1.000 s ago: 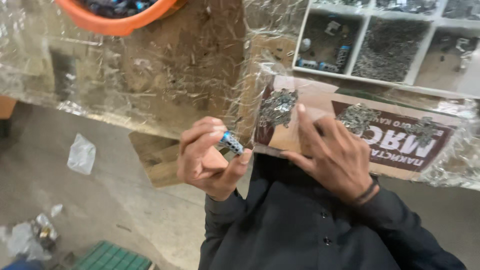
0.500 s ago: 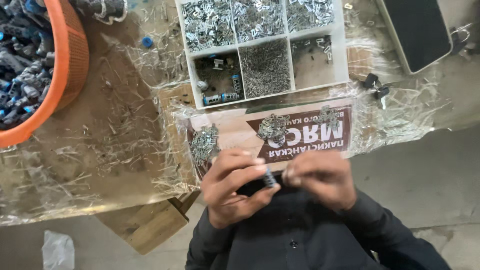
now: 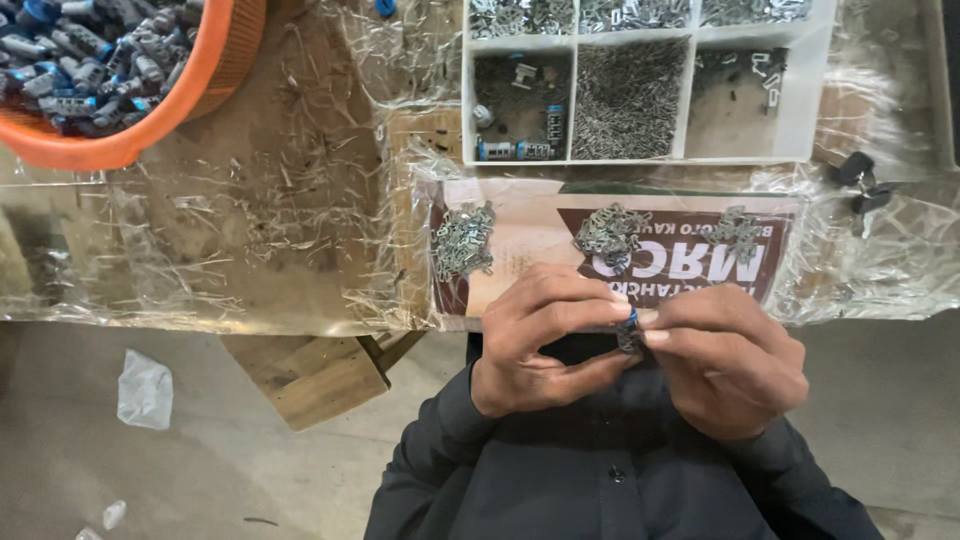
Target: The person sits at a workbench and assembles small metal clamp components by hand. They pick parts from an orange basket and a compartment organizer box, fit the pieces together in their hands, and set completed assemblies on the table.
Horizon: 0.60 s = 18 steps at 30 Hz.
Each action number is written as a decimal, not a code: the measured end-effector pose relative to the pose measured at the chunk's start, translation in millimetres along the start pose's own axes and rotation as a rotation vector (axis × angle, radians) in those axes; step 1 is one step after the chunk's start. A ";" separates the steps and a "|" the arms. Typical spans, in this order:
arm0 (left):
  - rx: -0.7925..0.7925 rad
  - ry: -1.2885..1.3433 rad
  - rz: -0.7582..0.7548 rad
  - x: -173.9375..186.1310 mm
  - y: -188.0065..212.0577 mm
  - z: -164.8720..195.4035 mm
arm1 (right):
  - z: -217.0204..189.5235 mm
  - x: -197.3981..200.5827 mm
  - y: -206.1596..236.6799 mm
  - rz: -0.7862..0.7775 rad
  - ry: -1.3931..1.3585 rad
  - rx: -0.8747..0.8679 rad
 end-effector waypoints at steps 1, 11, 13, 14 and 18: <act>-0.002 -0.008 0.001 0.4 0.0 0.2 | 0.6 -1.2 0.8 0.006 0.031 0.011; 0.002 -0.092 0.011 -1.1 1.5 -6.6 | 15.7 -8.9 11.0 -0.013 0.106 0.010; -0.012 -0.098 0.005 -2.2 2.1 -7.5 | 19.1 -10.6 11.3 0.016 0.027 -0.038; -0.017 -0.100 0.001 -2.9 2.6 -7.7 | 17.3 -10.3 11.9 0.021 0.093 0.031; -0.029 -0.123 -0.026 -3.3 4.5 -7.8 | 11.2 -2.7 18.2 -0.087 0.319 0.226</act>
Point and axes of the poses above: each hand's wrist, its own y-axis away from the middle knuckle, its own x-axis out of the back of the hand, z = x × y, the point moved 3 cm from there along -y, towards the middle knuckle, and after that the axes turned 3 degrees about z, right-handed, at the moved point
